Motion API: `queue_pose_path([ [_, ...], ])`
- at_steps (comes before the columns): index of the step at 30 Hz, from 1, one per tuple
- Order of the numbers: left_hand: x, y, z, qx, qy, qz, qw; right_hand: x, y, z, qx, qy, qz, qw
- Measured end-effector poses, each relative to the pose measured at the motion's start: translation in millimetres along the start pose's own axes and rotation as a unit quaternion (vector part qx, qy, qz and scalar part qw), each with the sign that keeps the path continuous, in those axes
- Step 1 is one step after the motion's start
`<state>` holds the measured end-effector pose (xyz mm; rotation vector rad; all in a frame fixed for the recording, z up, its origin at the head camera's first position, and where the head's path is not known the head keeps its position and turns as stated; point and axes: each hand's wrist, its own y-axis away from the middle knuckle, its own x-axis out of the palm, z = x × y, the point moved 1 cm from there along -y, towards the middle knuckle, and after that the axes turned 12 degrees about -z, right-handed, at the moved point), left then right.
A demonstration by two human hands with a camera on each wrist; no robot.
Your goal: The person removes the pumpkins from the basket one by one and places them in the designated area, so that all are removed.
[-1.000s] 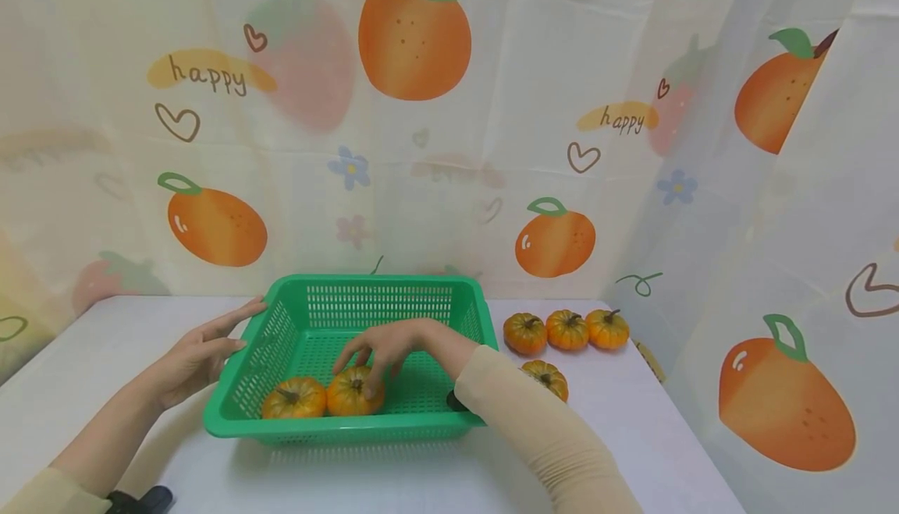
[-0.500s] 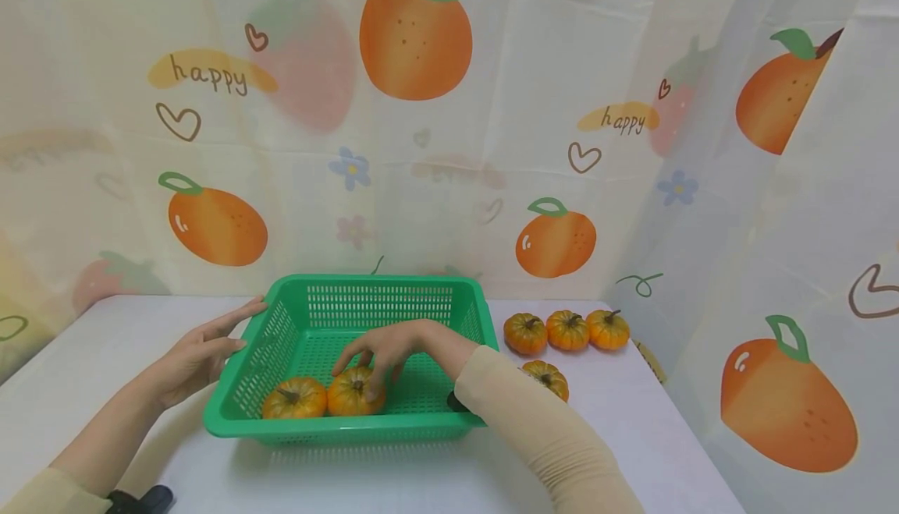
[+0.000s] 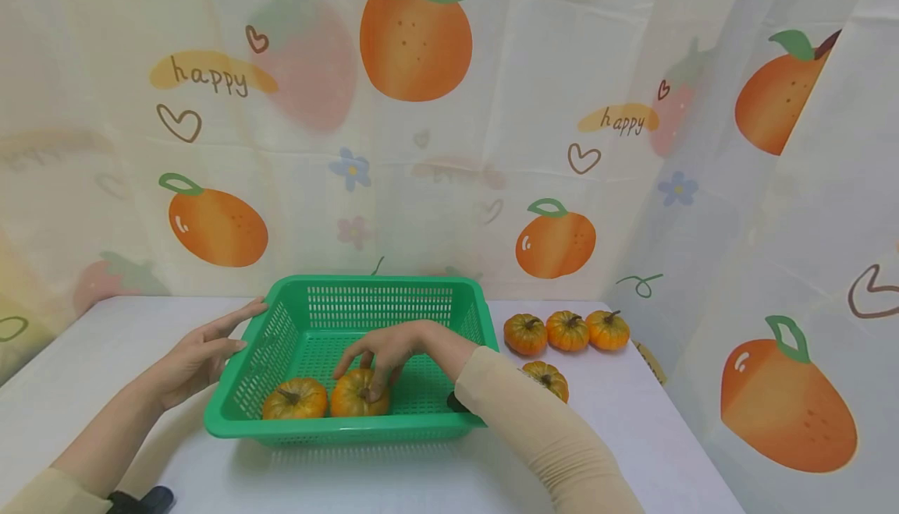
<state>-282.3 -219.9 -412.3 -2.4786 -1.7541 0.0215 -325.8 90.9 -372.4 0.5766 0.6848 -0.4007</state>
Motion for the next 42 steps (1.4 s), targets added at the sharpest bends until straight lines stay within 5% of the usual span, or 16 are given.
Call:
queue_pose_path([
  [17,1.3,0.3,0.6,0.005,-0.006,0.002,1.0,-1,5,0,0.041,-0.079,0.033,0.996],
  [42,0.6,-0.2,-0.8,-0.004,-0.011,-0.005,0.9999,-25,19,1,0.029,-0.098,-0.05,0.993],
])
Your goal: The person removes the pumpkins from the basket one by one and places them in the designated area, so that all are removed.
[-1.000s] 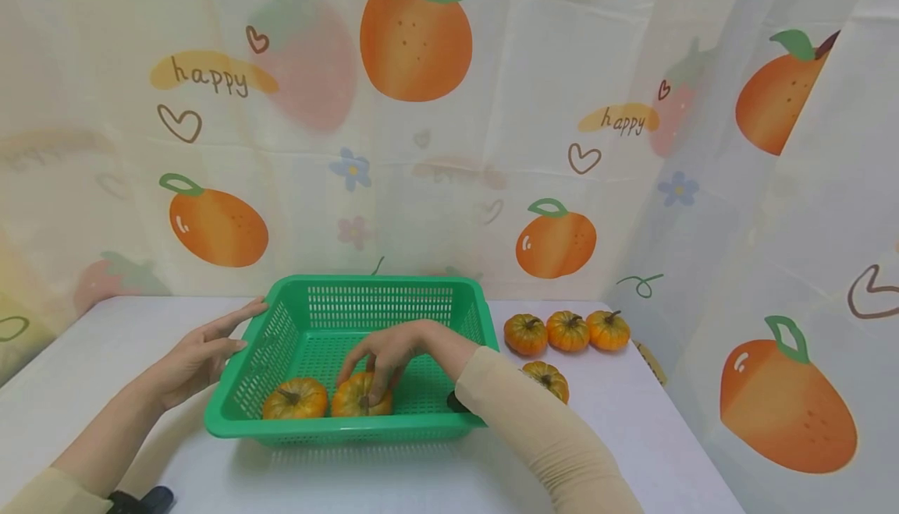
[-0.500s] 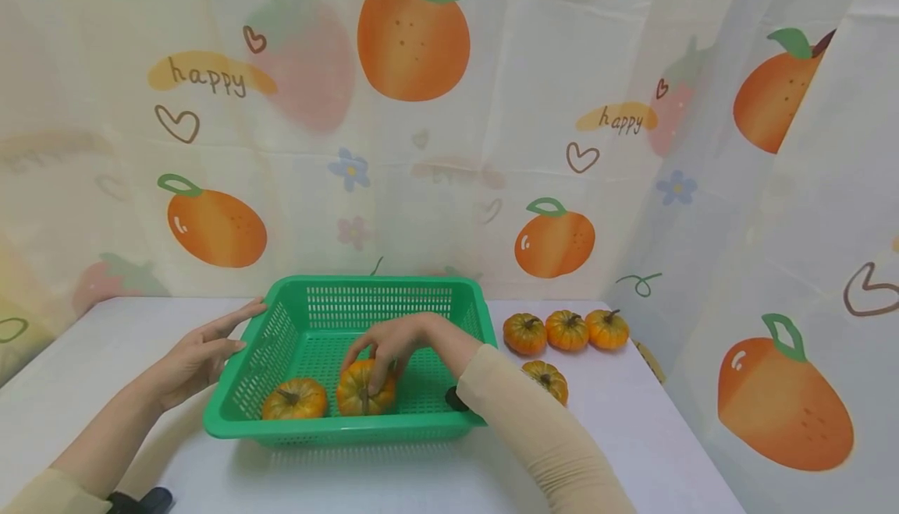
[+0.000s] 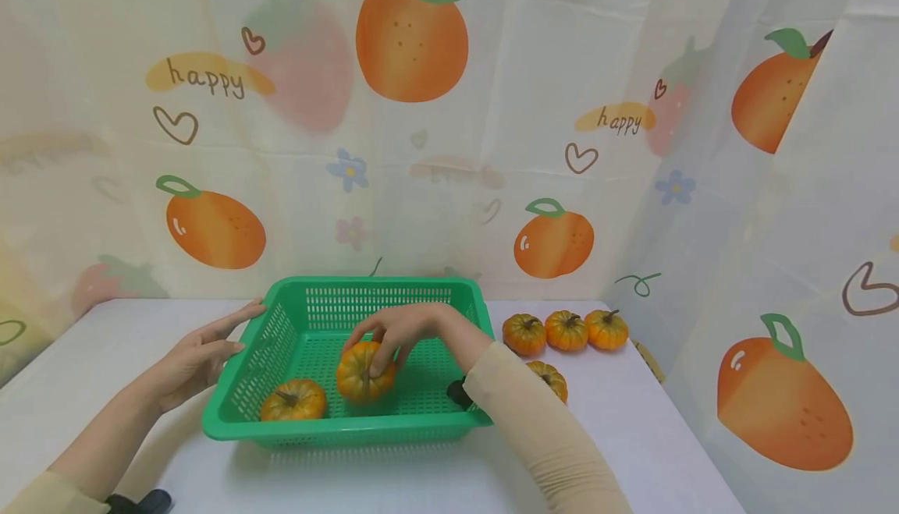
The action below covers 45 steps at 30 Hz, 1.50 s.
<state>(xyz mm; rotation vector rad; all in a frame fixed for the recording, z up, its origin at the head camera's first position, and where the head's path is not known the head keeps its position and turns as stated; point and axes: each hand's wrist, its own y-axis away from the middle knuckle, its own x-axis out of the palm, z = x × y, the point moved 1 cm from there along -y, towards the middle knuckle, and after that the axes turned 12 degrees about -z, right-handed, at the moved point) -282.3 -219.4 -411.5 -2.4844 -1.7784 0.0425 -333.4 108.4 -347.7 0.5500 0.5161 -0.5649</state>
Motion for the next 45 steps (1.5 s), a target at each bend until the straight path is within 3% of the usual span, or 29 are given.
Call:
queue_pose_path([
  [13,1.4,-0.5,-1.6,0.005,0.005,0.006,1.0,-22,18,2,-0.035,-0.037,-0.024,0.998],
  [26,0.8,-1.3,-2.0,0.013,0.009,0.014,0.9998,-43,42,7,-0.057,-0.031,-0.07,0.995],
  [33,0.4,-2.0,-1.7,0.008,0.011,0.012,0.9998,-51,57,6,-0.046,-0.02,-0.093,0.994],
  [45,0.8,-0.1,-1.2,-0.002,0.005,0.006,1.0,-59,91,0,-0.04,-0.058,-0.112,0.991],
])
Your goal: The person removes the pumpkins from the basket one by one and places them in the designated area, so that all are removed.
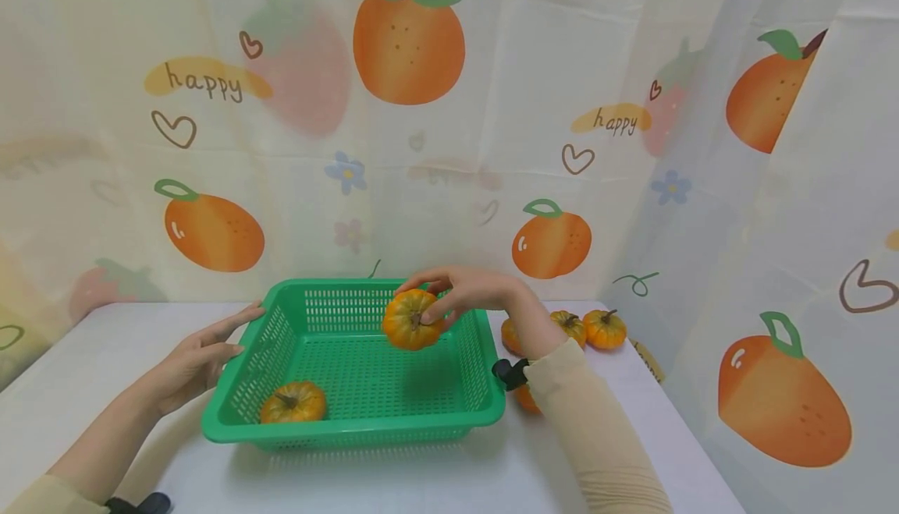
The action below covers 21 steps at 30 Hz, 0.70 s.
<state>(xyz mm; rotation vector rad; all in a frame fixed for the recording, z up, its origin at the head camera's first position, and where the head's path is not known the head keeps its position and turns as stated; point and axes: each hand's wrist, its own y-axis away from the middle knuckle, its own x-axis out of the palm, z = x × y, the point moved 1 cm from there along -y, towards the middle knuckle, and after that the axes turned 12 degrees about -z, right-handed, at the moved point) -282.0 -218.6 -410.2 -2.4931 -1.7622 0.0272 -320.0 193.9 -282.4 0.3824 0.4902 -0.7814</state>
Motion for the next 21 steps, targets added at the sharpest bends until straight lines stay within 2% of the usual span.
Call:
queue_pose_path([
  [8,1.0,-0.7,-0.7,-0.002,0.004,-0.001,1.0,-14,9,-24,-0.006,0.007,-0.019,1.0],
  [21,-0.3,-1.0,1.9,-0.002,0.002,-0.002,1.0,-29,37,-50,0.022,0.015,-0.078,0.997],
])
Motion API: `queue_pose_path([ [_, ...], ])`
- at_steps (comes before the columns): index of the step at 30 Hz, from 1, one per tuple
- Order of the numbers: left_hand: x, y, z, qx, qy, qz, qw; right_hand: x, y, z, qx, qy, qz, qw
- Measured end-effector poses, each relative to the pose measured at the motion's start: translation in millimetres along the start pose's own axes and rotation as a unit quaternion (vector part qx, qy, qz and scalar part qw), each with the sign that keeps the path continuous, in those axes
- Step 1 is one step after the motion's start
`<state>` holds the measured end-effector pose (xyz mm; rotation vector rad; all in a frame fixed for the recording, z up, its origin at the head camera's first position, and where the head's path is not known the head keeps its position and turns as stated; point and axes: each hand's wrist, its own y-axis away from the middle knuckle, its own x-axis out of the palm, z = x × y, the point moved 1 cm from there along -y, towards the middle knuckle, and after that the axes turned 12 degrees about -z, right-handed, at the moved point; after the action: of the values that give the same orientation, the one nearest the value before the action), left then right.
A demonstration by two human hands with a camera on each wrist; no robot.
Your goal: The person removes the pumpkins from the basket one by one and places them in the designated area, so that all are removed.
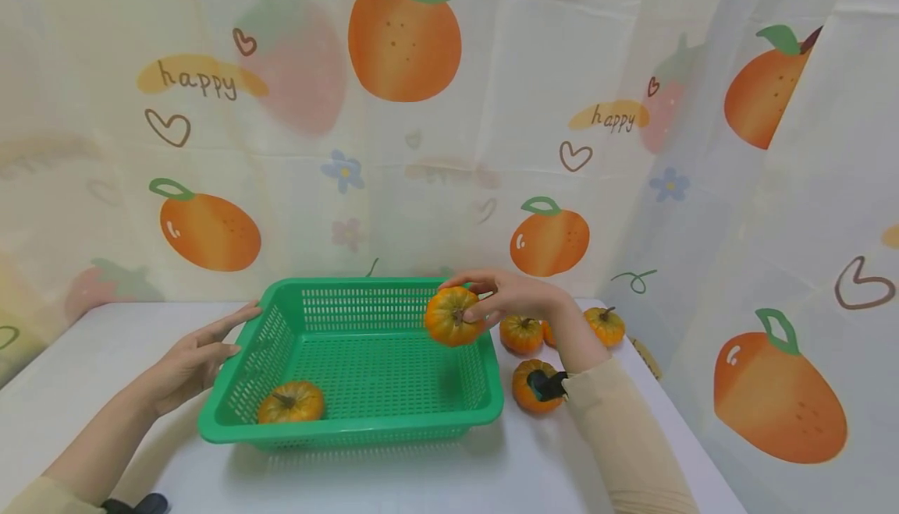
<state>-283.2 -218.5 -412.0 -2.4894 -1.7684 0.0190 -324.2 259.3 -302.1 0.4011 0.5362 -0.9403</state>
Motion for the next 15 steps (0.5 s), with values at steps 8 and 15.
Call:
queue_pose_path([
  [8,-0.2,0.1,1.0,0.005,-0.012,0.0,0.9999,-15,18,-16,-0.013,-0.007,-0.034,0.999],
  [15,0.1,0.8,-0.3,0.001,-0.014,-0.003,0.9999,-22,30,-31,0.002,-0.006,-0.057,0.998],
])
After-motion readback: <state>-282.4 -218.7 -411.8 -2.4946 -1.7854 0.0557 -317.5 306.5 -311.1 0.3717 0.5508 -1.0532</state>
